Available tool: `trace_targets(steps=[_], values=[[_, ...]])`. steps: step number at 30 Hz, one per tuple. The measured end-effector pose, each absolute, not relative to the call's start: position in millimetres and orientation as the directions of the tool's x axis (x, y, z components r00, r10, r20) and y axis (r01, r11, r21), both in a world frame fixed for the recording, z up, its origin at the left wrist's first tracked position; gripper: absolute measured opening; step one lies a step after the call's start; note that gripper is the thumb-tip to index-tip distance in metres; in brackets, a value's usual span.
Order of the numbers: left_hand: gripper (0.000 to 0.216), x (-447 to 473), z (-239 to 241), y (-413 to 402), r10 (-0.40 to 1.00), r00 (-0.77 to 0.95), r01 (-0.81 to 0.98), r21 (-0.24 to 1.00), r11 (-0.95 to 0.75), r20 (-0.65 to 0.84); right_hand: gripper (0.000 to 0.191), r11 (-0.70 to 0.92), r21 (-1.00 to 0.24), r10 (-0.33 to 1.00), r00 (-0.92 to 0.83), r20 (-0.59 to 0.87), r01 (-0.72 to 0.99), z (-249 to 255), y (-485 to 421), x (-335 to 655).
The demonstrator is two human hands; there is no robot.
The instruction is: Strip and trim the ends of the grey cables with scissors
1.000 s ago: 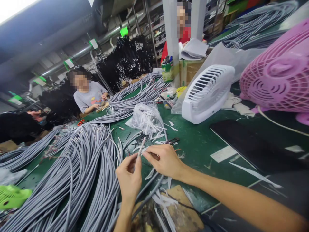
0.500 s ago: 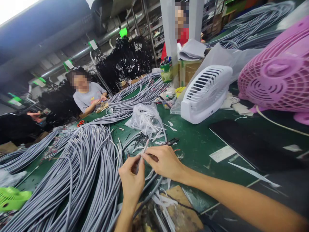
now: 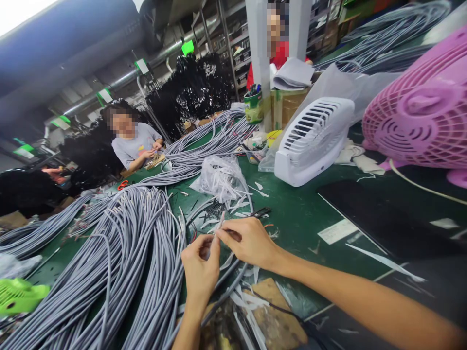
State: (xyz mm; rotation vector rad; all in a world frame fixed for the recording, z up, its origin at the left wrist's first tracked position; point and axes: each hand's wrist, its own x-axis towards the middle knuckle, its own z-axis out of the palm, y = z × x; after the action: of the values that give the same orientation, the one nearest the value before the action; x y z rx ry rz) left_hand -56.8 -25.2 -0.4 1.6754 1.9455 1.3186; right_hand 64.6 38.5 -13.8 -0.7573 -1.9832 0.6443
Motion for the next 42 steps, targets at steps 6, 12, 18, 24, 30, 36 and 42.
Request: trace_targets(steps=[6, 12, 18, 24, 30, 36, 42], values=[[0.035, -57.0, 1.6, -25.7, 0.905, -0.328, 0.603, 0.798, -0.02, 0.271, 0.04, 0.634, -0.753, 0.748, -0.385, 0.541, 0.174, -11.4, 38.9, 65.0], [0.041, -60.2, -2.5, -26.5, 0.936, -0.31, 0.489, 0.872, 0.008, 0.165, 0.041, 0.45, -0.892, 0.802, -0.454, 0.389, 0.03, -12.1, 43.4, 62.7], [0.038, -58.7, -4.0, -23.5, 0.961, -0.264, 0.375, 0.927, 0.02, 0.086, 0.043, 0.429, -0.903, 0.815, -0.432, 0.385, 0.004, -10.5, 44.1, 63.1], [0.041, -59.2, 2.3, -25.7, 0.957, -0.261, 0.464, 0.886, 0.008, 0.128, 0.042, 0.451, -0.892, 0.801, -0.453, 0.392, 0.025, -11.1, 44.5, 63.2], [0.046, -60.2, 1.3, -25.9, 0.958, -0.243, 0.514, 0.858, -0.003, 0.149, 0.044, 0.493, -0.87, 0.785, -0.443, 0.434, 0.02, -12.2, 41.9, 61.2], [0.05, -58.6, -3.7, -23.2, 0.963, -0.259, 0.385, 0.922, 0.035, 0.072, 0.04, 0.612, -0.79, 0.748, -0.357, 0.559, 0.045, -10.3, 38.0, 62.6], [0.038, -51.0, -6.3, -24.7, 0.97, -0.23, 0.292, 0.956, -0.01, 0.081, 0.031, 0.753, -0.644, 0.655, -0.255, 0.711, 0.139, -17.2, 38.9, 63.2]])
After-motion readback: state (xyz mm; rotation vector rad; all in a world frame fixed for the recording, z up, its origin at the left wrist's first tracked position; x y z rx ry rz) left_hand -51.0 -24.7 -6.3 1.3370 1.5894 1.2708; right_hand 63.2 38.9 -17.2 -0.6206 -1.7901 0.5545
